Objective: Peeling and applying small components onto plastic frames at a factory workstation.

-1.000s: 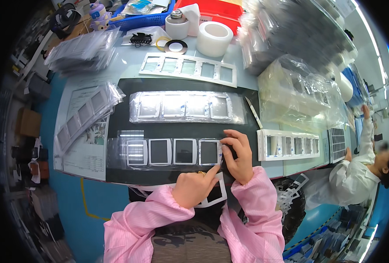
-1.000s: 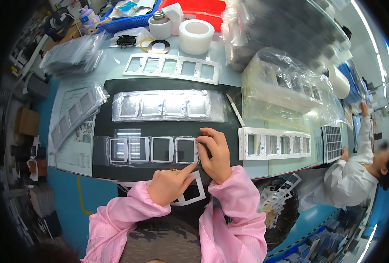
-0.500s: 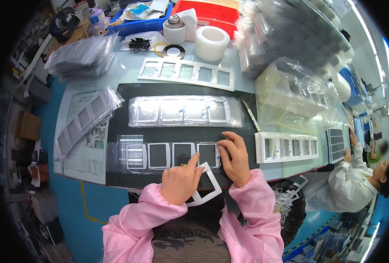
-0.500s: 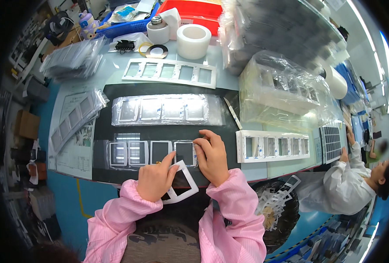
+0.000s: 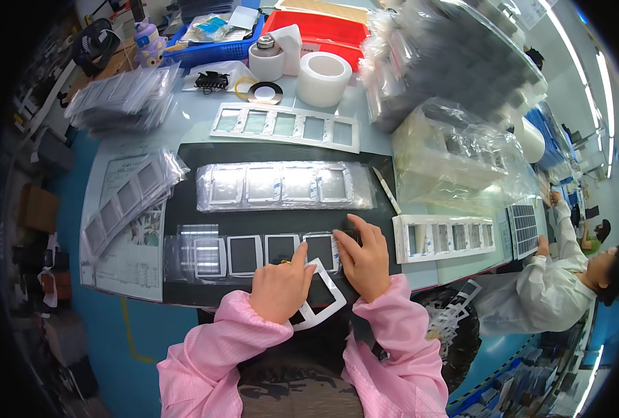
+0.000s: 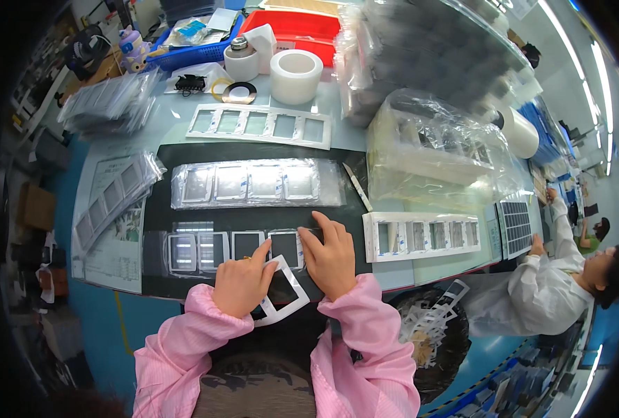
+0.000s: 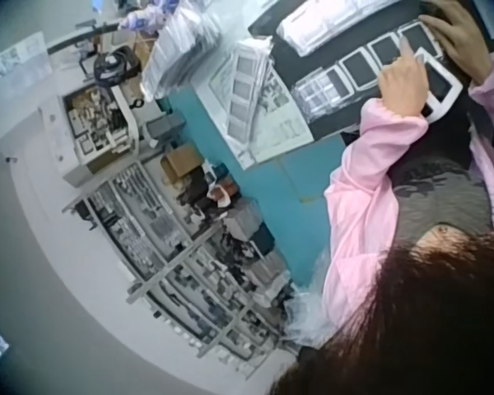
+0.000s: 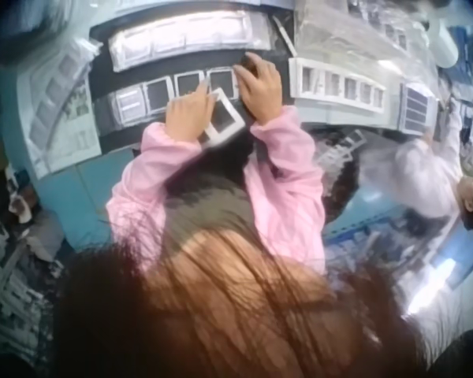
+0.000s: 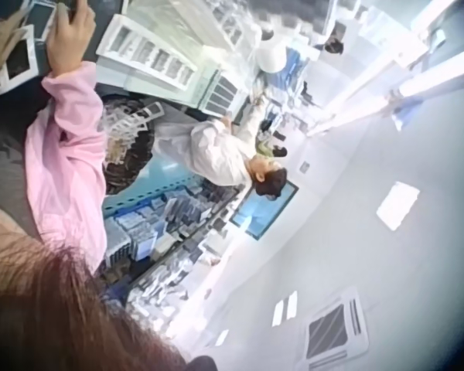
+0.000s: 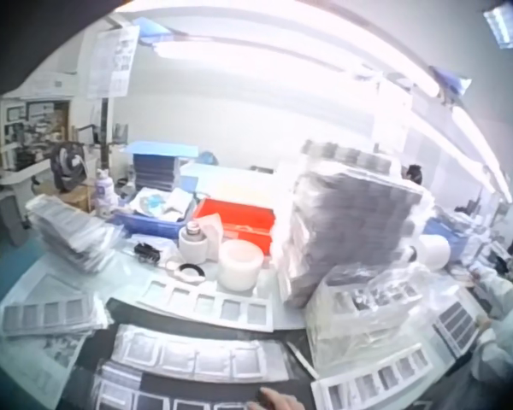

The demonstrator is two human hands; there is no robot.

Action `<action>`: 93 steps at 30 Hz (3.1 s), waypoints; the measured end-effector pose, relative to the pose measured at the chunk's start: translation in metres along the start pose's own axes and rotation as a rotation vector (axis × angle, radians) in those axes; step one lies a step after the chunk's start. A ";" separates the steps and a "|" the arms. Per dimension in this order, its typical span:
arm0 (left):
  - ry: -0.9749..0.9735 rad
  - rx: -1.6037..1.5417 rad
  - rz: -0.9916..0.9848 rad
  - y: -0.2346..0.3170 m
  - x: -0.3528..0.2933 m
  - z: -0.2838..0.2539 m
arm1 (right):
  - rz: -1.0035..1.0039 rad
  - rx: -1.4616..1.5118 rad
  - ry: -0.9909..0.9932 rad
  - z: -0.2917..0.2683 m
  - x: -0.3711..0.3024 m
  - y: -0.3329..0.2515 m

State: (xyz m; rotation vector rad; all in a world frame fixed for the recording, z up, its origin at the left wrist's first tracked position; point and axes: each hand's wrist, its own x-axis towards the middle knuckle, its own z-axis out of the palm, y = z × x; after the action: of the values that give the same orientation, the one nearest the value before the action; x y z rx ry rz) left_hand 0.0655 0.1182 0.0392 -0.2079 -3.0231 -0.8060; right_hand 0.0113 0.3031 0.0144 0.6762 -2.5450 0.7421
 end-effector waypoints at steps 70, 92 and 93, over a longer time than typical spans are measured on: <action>-0.044 -1.226 -0.079 -0.010 -0.041 0.000 | 0.686 1.615 -0.577 -0.025 -0.039 -0.064; 0.152 -1.298 -0.224 -0.032 -0.066 -0.029 | 0.373 0.790 -0.461 -0.062 -0.017 -0.052; 0.137 -1.332 -0.279 -0.034 -0.070 -0.030 | 0.392 0.791 -0.488 -0.065 -0.016 -0.052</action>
State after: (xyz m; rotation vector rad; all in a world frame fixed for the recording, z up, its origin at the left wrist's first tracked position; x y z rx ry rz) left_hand 0.1293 0.0650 0.0457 0.2752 -1.8900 -2.5213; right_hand 0.0684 0.3079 0.0772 0.6386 -2.8092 1.9879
